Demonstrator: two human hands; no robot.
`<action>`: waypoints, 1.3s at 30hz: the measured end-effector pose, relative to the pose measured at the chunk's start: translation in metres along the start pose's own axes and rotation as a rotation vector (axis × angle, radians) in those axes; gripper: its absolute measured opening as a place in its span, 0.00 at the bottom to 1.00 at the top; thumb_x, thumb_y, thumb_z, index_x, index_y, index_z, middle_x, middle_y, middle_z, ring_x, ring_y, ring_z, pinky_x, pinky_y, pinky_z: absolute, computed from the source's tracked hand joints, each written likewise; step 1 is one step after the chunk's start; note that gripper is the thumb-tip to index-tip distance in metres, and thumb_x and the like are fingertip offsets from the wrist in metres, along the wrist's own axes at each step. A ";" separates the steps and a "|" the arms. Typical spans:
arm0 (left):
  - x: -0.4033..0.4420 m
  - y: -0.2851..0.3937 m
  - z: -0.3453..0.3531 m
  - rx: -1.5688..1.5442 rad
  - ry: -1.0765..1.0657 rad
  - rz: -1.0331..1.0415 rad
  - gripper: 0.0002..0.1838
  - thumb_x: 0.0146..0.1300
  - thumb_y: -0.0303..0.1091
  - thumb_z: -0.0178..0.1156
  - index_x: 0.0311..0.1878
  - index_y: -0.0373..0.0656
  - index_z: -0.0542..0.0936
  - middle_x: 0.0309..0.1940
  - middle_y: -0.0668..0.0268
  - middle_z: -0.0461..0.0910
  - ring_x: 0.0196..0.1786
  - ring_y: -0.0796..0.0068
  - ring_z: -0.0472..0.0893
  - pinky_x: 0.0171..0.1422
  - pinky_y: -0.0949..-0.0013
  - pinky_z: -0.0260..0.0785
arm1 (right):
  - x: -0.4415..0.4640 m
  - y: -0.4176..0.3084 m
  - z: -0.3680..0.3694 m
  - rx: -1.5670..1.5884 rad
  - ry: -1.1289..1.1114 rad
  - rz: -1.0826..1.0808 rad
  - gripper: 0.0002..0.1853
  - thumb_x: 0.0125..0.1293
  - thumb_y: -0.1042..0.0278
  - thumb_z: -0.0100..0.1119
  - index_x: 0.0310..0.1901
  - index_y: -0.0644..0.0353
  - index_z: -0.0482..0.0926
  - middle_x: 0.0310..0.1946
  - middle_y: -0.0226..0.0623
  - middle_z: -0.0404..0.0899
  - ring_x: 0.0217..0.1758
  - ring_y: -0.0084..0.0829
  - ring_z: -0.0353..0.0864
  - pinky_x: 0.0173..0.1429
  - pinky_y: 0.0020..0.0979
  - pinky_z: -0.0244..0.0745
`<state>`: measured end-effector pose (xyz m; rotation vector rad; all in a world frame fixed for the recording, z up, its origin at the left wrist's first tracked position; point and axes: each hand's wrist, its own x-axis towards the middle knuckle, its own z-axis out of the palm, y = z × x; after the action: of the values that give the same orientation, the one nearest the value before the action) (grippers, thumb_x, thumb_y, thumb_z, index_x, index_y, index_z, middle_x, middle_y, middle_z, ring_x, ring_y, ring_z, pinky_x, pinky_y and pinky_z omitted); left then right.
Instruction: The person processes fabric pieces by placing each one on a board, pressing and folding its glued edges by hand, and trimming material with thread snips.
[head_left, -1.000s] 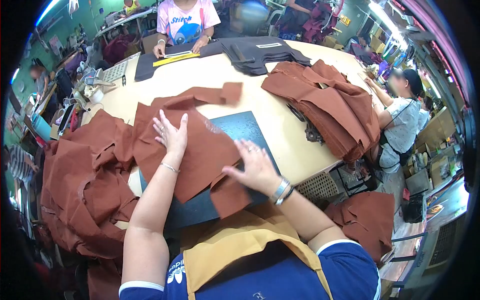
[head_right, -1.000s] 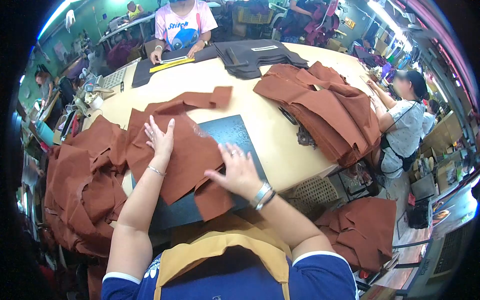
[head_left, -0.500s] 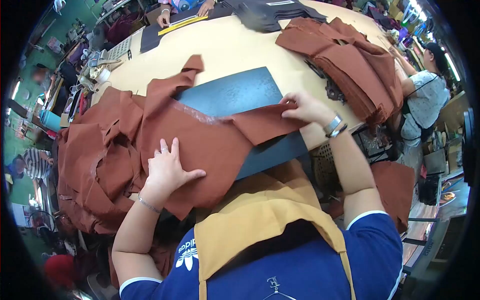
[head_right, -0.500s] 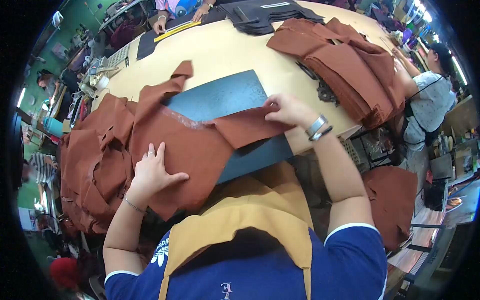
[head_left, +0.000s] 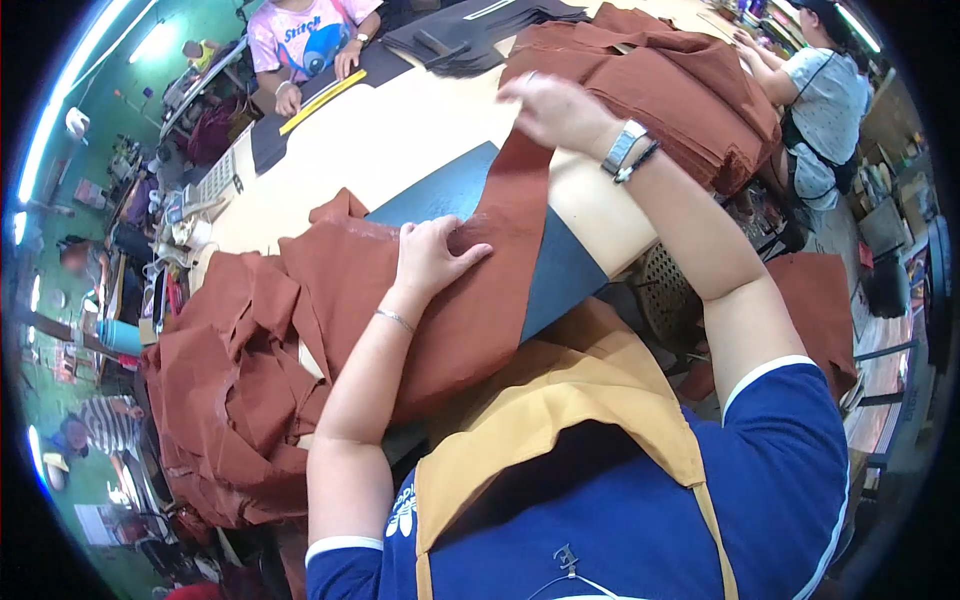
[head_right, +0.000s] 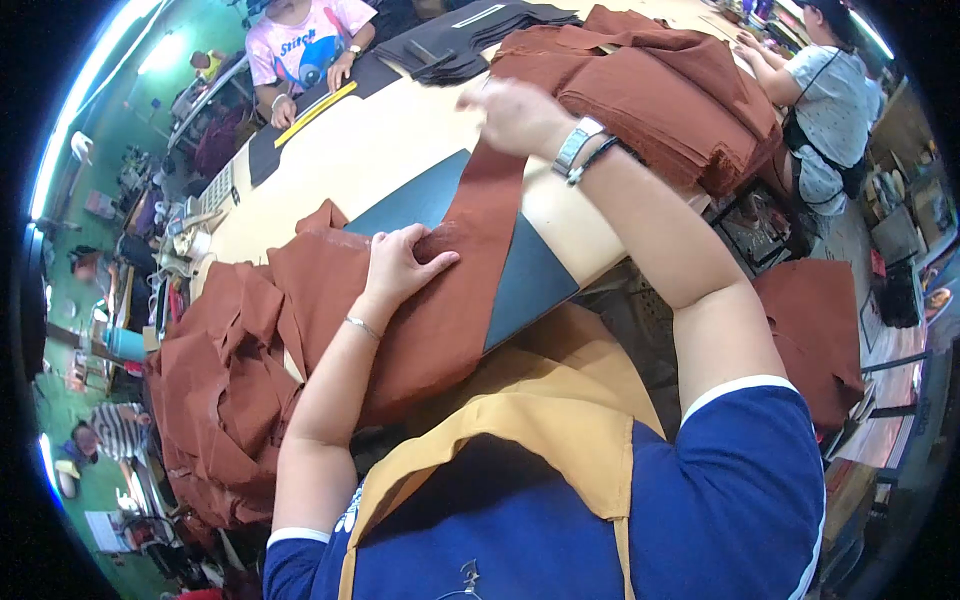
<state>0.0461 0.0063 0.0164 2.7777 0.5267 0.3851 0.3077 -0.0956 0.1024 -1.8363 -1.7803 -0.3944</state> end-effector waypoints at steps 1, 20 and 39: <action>-0.001 0.001 0.005 0.018 0.058 0.008 0.26 0.50 0.61 0.70 0.40 0.47 0.83 0.33 0.68 0.83 0.43 0.66 0.81 0.54 0.56 0.61 | -0.002 -0.014 0.003 0.060 -0.146 -0.051 0.18 0.56 0.78 0.59 0.51 0.59 0.79 0.45 0.43 0.83 0.50 0.44 0.82 0.55 0.40 0.77; -0.010 -0.033 -0.019 0.050 -0.022 0.163 0.09 0.66 0.34 0.58 0.45 0.57 0.86 0.40 0.73 0.82 0.51 0.69 0.80 0.74 0.40 0.53 | -0.072 -0.046 0.089 0.260 -0.235 -0.287 0.08 0.60 0.76 0.58 0.41 0.55 0.82 0.40 0.35 0.79 0.46 0.38 0.79 0.52 0.36 0.77; -0.020 -0.071 -0.014 0.253 0.245 0.398 0.10 0.61 0.33 0.63 0.43 0.61 0.86 0.38 0.78 0.80 0.45 0.75 0.81 0.73 0.44 0.59 | -0.086 -0.106 0.081 -0.168 -0.268 -0.237 0.15 0.65 0.68 0.50 0.52 0.56 0.78 0.44 0.37 0.77 0.51 0.35 0.78 0.55 0.36 0.74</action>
<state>0.0019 0.0649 0.0022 3.0992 0.0664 0.8040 0.1836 -0.1230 0.0075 -1.8670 -2.2197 -0.4137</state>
